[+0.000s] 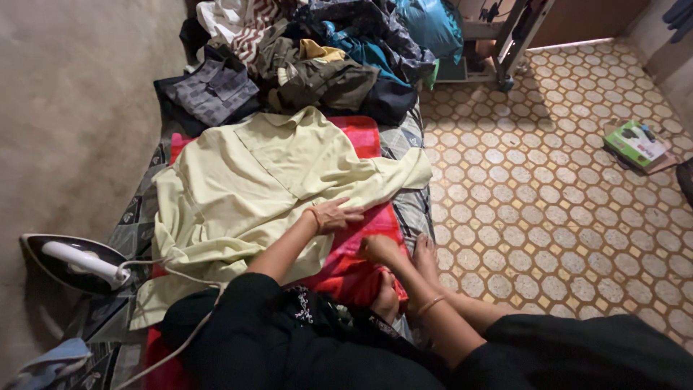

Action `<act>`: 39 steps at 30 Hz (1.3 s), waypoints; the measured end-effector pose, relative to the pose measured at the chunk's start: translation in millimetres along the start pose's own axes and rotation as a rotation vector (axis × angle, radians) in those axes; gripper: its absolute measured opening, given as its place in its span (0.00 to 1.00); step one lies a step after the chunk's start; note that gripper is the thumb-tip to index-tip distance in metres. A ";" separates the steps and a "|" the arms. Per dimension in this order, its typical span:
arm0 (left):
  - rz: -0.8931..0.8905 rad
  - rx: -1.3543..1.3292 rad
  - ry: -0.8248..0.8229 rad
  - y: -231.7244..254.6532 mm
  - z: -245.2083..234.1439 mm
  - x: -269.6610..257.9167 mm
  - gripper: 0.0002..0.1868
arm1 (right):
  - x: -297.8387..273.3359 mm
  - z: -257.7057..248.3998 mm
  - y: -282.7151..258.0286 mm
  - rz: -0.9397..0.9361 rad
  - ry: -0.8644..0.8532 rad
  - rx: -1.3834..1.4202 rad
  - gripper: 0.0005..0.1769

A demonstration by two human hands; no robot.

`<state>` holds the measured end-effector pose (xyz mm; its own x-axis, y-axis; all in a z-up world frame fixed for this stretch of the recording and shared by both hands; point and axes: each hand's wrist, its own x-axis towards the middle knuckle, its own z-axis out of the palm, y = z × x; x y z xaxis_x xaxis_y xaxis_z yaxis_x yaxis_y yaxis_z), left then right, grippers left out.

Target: The person irons a light yellow shirt laid out on a red patterned mat on the floor. They smooth the fabric, iron the body and sleeves, and then button the shirt before finishing.

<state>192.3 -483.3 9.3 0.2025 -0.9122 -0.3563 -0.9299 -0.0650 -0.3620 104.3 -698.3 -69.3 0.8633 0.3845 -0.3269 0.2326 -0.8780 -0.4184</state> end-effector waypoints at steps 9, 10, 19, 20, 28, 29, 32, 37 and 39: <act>-0.222 -0.185 0.354 -109.3 -58.0 14.2 0.05 | -27.9 -36.3 -66.8 -0.338 -0.272 0.539 0.28; -0.269 -0.070 0.314 -126.2 -80.4 17.0 0.06 | -25.2 -36.6 -70.4 -0.433 -0.215 0.664 0.28; -0.626 0.166 0.919 -178.3 -262.5 -43.0 0.05 | 45.9 -38.9 -62.1 -0.288 0.519 1.081 0.34; -0.674 0.166 0.966 -181.8 -274.2 -52.3 0.08 | 48.8 -46.1 -62.4 -0.273 0.539 1.087 0.39; -0.960 0.125 1.146 -176.3 -312.1 -129.3 0.18 | 18.4 -70.8 -152.5 -0.486 0.735 1.214 0.34; -0.971 0.145 1.140 -173.6 -310.7 -134.7 0.18 | 17.5 -71.7 -165.9 -0.444 0.686 1.336 0.31; -1.016 0.212 1.124 -174.9 -301.1 -149.0 0.19 | 20.1 -66.0 -183.6 -0.365 0.754 1.336 0.20; -1.181 0.267 1.093 -182.6 -266.1 -208.2 0.21 | 48.8 -112.0 -130.7 -0.258 0.733 1.748 0.21; -1.202 0.149 1.126 -183.5 -253.2 -252.7 0.12 | 61.5 -186.9 -100.2 -0.247 1.024 1.237 0.18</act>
<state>234.0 -343.4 383.8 0.3666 -0.1933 0.9101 -0.3665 -0.9291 -0.0497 217.8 -640.0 110.8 0.8995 -0.3111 0.3068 0.3576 0.1204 -0.9261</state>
